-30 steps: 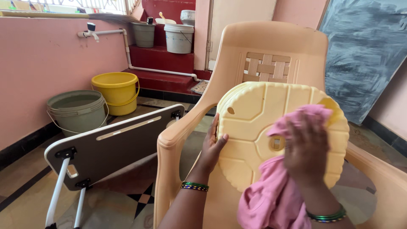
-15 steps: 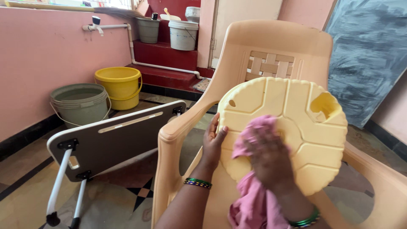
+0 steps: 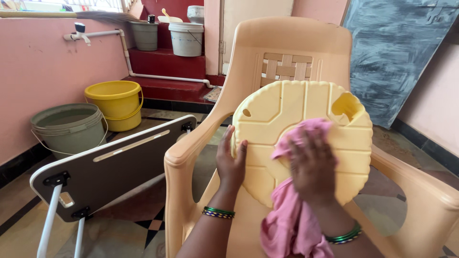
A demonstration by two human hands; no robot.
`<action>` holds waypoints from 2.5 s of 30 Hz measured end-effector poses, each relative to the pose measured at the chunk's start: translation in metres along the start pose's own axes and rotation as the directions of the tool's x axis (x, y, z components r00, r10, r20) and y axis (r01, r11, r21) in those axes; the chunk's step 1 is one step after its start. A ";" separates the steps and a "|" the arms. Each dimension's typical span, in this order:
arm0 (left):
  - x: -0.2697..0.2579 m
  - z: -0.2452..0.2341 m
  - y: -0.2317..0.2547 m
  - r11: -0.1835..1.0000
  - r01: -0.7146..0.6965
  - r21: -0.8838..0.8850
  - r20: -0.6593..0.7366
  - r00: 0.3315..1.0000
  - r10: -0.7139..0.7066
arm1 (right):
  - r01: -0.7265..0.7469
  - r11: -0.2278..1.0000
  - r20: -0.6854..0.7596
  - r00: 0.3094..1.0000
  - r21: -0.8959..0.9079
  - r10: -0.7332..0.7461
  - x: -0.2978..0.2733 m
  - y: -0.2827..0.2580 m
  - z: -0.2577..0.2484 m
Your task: The person wipes the exterior, rim, and bottom of a plastic bucket with a cloth, turning the bucket over several times while seated.
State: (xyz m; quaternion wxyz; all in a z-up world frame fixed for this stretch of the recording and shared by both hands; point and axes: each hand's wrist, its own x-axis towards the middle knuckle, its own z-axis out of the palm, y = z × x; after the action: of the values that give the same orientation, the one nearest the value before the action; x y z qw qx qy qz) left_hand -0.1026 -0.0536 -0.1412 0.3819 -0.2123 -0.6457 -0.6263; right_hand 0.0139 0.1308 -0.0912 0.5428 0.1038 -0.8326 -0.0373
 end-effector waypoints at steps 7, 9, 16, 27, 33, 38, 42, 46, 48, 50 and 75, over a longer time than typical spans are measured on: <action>-0.014 0.000 0.056 0.763 -0.385 0.519 0.199 0.923 0.330 | 0.111 0.992 0.061 0.992 0.062 -0.114 0.001 -0.007 0.002; -0.016 -0.001 0.060 0.739 -0.383 0.554 0.205 0.923 0.325 | 0.030 0.999 0.039 0.999 0.021 -0.031 0.001 0.014 -0.005; -0.014 0.000 0.056 0.769 -0.385 0.509 0.191 0.922 0.336 | -0.176 0.976 -0.090 0.982 -0.126 0.165 -0.004 0.051 -0.014; -0.013 -0.002 0.054 0.760 -0.382 0.525 0.213 0.924 0.317 | 0.046 0.996 0.118 0.991 0.081 -0.055 -0.008 -0.028 0.007; -0.011 0.001 0.039 0.865 -0.339 0.369 0.052 0.937 0.345 | -0.125 0.991 -0.051 0.991 -0.051 0.122 0.000 0.041 -0.013; -0.005 0.015 0.009 0.982 0.027 -0.189 -0.002 1.000 -0.027 | -0.204 0.968 -0.101 0.976 -0.148 0.191 -0.003 0.059 -0.016; -0.009 0.020 0.000 0.793 0.226 -0.566 0.114 0.974 -0.196 | -0.112 0.993 -0.047 0.993 -0.038 0.111 -0.004 0.032 -0.005; -0.009 0.022 -0.003 0.787 0.218 -0.578 0.115 0.976 -0.185 | 0.158 0.980 -0.015 0.987 0.120 -0.157 -0.005 -0.024 0.011; -0.009 0.022 -0.004 0.741 0.218 -0.636 0.134 0.976 -0.172 | 0.151 0.981 0.046 0.986 0.123 -0.158 -0.012 -0.048 0.010; -0.008 0.022 -0.006 0.765 0.220 -0.605 0.126 0.975 -0.180 | 0.142 0.982 0.107 0.982 0.128 -0.156 -0.013 -0.051 0.008; -0.013 0.028 -0.003 0.847 0.145 -0.511 0.043 0.989 -0.143 | -0.101 0.985 -0.019 0.994 0.138 0.104 -0.006 0.017 -0.004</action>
State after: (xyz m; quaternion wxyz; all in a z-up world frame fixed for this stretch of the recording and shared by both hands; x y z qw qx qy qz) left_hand -0.1031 -0.0237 -0.1513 0.2625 -0.2583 -0.4704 -0.8019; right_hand 0.0180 0.1487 -0.0923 0.5464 0.0983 -0.8303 0.0493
